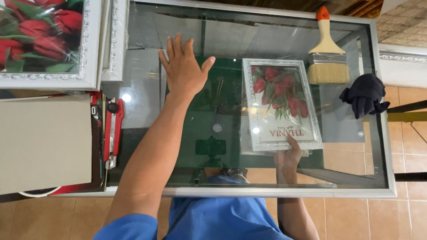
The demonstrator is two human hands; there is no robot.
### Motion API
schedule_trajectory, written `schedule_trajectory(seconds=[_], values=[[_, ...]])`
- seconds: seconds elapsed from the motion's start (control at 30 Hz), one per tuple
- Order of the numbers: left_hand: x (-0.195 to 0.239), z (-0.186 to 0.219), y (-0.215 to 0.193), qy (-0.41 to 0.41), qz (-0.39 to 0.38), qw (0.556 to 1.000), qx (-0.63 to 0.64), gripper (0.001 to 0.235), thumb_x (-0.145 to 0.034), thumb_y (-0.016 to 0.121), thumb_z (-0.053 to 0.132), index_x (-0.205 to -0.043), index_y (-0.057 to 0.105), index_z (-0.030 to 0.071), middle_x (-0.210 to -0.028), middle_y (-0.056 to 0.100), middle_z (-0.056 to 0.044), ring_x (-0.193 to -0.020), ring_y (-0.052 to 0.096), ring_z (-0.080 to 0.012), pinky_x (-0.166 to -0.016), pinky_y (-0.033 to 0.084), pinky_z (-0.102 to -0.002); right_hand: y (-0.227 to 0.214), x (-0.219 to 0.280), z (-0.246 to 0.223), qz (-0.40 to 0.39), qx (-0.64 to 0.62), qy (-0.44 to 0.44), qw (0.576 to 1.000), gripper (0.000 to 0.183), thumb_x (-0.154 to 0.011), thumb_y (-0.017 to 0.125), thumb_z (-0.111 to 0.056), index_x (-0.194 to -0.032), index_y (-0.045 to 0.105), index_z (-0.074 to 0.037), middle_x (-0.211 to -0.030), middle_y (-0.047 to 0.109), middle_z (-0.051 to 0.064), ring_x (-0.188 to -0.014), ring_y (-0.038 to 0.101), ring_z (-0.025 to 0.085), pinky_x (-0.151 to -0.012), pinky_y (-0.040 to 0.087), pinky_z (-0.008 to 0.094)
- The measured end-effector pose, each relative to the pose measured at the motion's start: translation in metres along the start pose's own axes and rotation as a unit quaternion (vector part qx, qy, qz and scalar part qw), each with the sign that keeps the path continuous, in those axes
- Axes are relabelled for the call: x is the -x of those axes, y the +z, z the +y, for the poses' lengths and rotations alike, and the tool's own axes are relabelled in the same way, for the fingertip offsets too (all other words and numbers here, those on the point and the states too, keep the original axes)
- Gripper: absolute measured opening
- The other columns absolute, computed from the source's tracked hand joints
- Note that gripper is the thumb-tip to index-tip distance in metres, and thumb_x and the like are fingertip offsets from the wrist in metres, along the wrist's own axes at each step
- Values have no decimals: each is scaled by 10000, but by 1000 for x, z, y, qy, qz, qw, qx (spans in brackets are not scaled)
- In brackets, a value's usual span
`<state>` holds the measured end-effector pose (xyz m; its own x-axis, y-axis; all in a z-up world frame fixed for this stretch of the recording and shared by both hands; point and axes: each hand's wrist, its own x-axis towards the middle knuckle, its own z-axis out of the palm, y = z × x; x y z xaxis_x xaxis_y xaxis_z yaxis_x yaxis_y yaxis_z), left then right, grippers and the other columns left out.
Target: Cleaning a picture frame glass and assembling the frame components.
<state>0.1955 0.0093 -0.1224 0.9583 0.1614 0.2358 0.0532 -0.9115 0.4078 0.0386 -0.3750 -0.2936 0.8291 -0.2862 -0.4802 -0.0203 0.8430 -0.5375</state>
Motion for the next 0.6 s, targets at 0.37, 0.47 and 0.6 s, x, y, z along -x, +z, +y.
schedule_trajectory(seconds=[0.37, 0.47, 0.6], values=[[1, -2, 3, 15, 9, 1000, -3, 722, -1012, 617, 558, -1451, 466, 5, -1576, 321, -275, -1494, 176, -456, -1174, 71, -675, -123, 110, -22, 21, 130, -55, 990, 421, -887, 545, -104, -1298, 573, -16, -1140, 685, 101, -931, 680, 200, -864, 549, 305], [1, -2, 3, 14, 10, 1000, -12, 725, -1015, 622, 551, -1457, 468, -2, -1571, 322, -268, -1488, 189, -461, -1181, 87, -670, -193, 154, -31, 44, 130, -14, 990, 210, -984, 540, -142, -1083, 649, 9, -910, 724, 85, -684, 702, 158, -665, 568, 244], [1, -6, 10, 21, 8, 1000, -16, 715, -1027, 624, 542, -1468, 460, 3, -1572, 312, -279, -1487, 173, -466, -1173, 88, -693, -234, 227, -39, 27, 47, 71, 996, 470, -924, 570, -146, -1387, 541, -68, -1107, 748, 141, -867, 779, 233, -774, 654, 390]])
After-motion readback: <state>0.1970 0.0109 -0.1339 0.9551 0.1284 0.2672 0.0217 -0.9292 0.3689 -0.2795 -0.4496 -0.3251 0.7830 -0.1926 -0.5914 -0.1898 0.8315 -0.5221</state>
